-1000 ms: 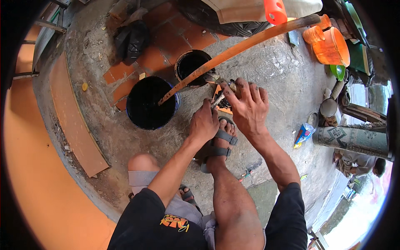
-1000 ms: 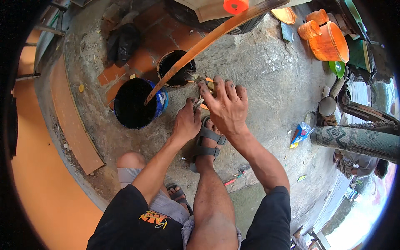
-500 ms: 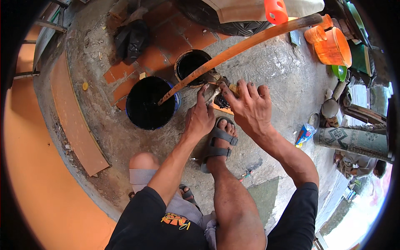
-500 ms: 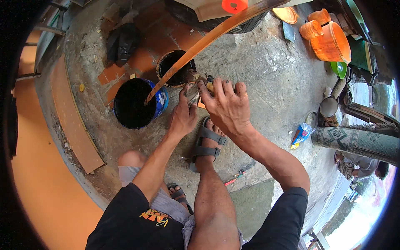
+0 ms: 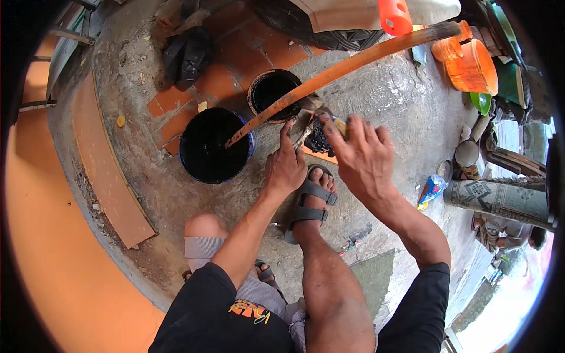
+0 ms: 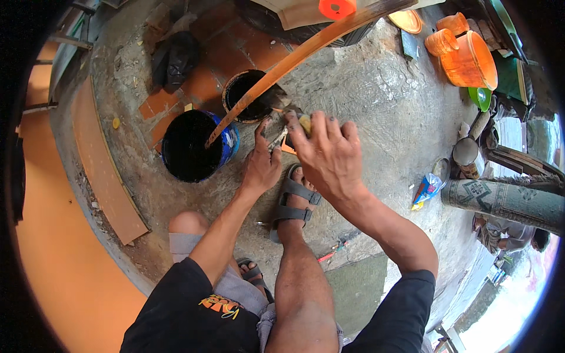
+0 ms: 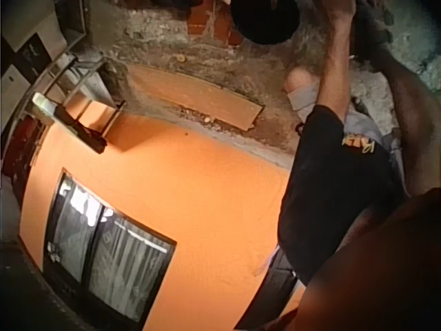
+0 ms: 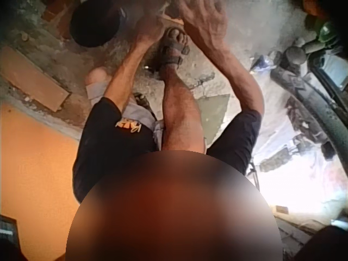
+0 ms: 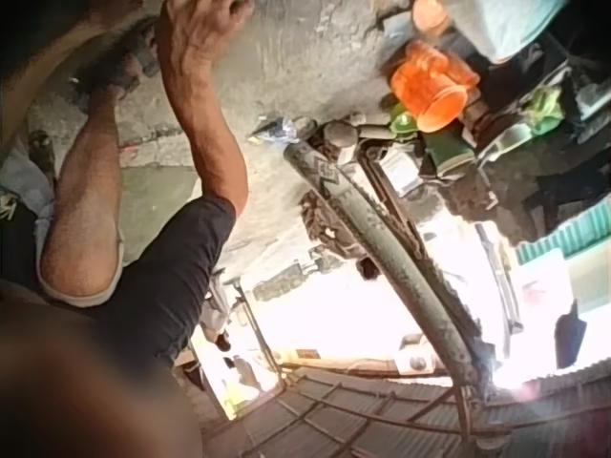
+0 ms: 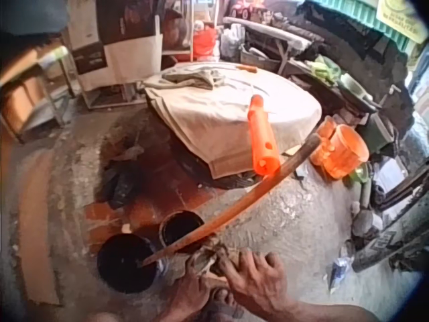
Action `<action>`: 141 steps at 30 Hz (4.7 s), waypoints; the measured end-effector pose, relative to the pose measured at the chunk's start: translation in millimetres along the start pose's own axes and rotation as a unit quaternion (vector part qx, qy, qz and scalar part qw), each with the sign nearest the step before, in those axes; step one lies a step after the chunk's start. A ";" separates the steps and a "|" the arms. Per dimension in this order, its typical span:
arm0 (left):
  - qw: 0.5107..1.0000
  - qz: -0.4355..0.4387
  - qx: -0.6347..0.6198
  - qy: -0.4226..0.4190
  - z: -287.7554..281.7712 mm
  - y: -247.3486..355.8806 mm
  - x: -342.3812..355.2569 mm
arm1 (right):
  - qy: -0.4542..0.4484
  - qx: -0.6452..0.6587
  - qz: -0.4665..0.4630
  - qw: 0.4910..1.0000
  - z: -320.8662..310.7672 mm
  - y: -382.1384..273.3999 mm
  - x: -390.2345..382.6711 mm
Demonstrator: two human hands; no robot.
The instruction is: The person pours a liquid from a plastic bottle into a bucket of black paint, stirs the mixture using a long wooden stick, and then uses a putty knife to mix a thick black paste on a piece of cardboard.
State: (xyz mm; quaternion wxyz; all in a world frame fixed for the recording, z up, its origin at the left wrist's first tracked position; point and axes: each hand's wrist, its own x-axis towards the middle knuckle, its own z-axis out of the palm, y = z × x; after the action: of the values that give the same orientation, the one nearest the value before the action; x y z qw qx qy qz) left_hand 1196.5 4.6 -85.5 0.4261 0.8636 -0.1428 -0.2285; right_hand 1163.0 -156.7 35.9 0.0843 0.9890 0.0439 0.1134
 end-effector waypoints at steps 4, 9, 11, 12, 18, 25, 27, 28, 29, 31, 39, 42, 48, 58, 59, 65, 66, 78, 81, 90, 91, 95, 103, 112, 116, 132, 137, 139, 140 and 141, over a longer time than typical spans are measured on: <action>0.999 -0.023 -0.019 -0.025 -2.0 4.7 -1.6 | -0.008 0.021 -0.015 1.000 12.2 2.6 2.5; 0.998 -0.041 -0.014 -0.036 -12.3 12.3 -1.7 | -0.020 0.098 0.078 0.992 1.1 27.0 -3.7; 0.996 -0.065 -0.014 -0.052 -11.5 11.8 -2.0 | -0.074 0.201 0.160 0.964 -1.5 26.3 -6.8; 0.998 -0.044 -0.014 -0.030 -6.5 11.4 -1.8 | -0.075 0.197 0.159 0.965 -3.1 26.1 -9.3; 1.000 -0.009 -0.015 -0.001 -2.6 7.7 -3.5 | -0.087 0.550 0.313 0.770 -2.9 19.0 -18.0; 0.994 -0.015 -0.106 -0.022 0.1 18.5 -13.7 | -0.171 0.650 0.398 0.625 -0.1 27.6 -28.9; 0.995 -0.011 -0.093 -0.022 4.1 20.2 -16.3 | -0.170 0.663 0.411 0.602 -0.6 30.3 -36.5; 0.997 -0.009 -0.077 -0.019 5.8 20.7 -17.9 | -0.153 0.656 0.430 0.602 0.7 32.5 -41.7; 0.997 -0.008 -0.076 -0.020 5.6 19.1 -20.2 | -0.135 0.650 0.448 0.599 3.4 33.5 -46.9; 0.995 -0.040 -0.084 -0.020 3.6 14.5 -26.9 | -0.126 0.625 0.461 0.618 11.0 33.7 -62.0; 0.990 -0.114 -0.084 -0.019 2.8 14.8 -50.8 | -0.057 0.512 0.412 0.752 90.9 37.8 -138.6; 0.989 -0.103 -0.107 0.009 -0.2 13.8 -60.4 | -0.084 0.471 0.403 0.780 96.9 35.3 -139.8; 0.986 -0.094 -0.133 -0.022 -0.4 18.7 -63.6 | -0.042 0.270 0.192 0.942 128.2 28.3 -149.2; 0.871 -0.189 -0.435 -0.128 22.6 14.2 -68.6 | -0.067 0.286 0.327 0.898 110.6 5.2 -149.0; 0.851 -0.205 -0.462 -0.141 21.6 15.9 -68.9 | -0.079 0.433 0.398 0.805 99.4 -2.9 -140.8; 0.812 -0.222 -0.514 -0.165 25.1 32.5 -76.6 | -0.161 0.699 0.402 0.569 42.0 -37.0 -109.1; 0.808 -0.232 -0.518 -0.157 24.6 36.6 -78.2 | -0.164 0.705 0.394 0.567 35.7 -41.1 -101.8; 0.805 -0.124 -0.551 -0.183 -46.0 28.6 -122.6 | -0.101 0.649 0.428 0.620 29.5 -19.3 -78.3; 0.832 -0.098 -0.534 -0.115 -84.7 22.4 -147.6 | -0.102 0.659 0.399 0.629 20.5 -19.9 -61.4; 0.963 -0.092 -0.238 0.082 -200.4 -0.8 -118.9 | -0.143 0.720 0.331 0.593 -1.4 -78.4 68.1; 0.963 -0.097 -0.224 0.114 -206.7 0.4 -119.6 | -0.145 0.685 0.301 0.647 -5.2 -85.2 72.4; 0.949 -0.096 -0.221 0.205 -198.8 -14.0 -129.0 | -0.090 0.638 0.165 0.747 -14.8 -100.8 64.3; 0.970 -0.107 -0.131 0.173 -212.4 -9.8 -152.7 | -0.065 0.565 0.171 0.804 -34.6 -101.0 77.8; 0.958 -0.120 -0.190 0.180 -213.7 -20.4 -150.8 | -0.007 0.494 0.093 0.864 -30.3 -106.7 83.1; 0.965 -0.114 -0.166 0.168 -217.5 -23.2 -150.5 | -0.096 0.550 0.118 0.821 -50.6 -106.9 69.8; 0.954 -0.130 -0.195 0.185 -212.4 -27.5 -144.2 | -0.068 0.584 0.029 0.808 -47.4 -127.3 80.8; 0.972 -0.134 -0.147 0.124 -215.3 -18.2 -149.7 | -0.066 0.561 0.106 0.818 -42.4 -109.5 63.7; 0.970 -0.130 -0.150 0.139 -213.6 -17.3 -151.1 | -0.040 0.567 0.050 0.821 -32.9 -109.0 58.8; 0.968 -0.134 -0.148 0.154 -212.0 -18.3 -153.4 | -0.020 0.581 0.023 0.813 -34.4 -118.0 65.3; 0.968 -0.137 -0.149 0.151 -211.8 -17.0 -153.0 | -0.034 0.617 0.057 0.784 -27.7 -123.3 70.5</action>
State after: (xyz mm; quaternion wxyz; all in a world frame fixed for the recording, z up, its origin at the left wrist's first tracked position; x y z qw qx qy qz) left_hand 1175.9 224.3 55.4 0.5309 0.8264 0.0781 -0.1707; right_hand 1216.5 -23.8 56.0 -0.5487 0.8341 0.0453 0.0331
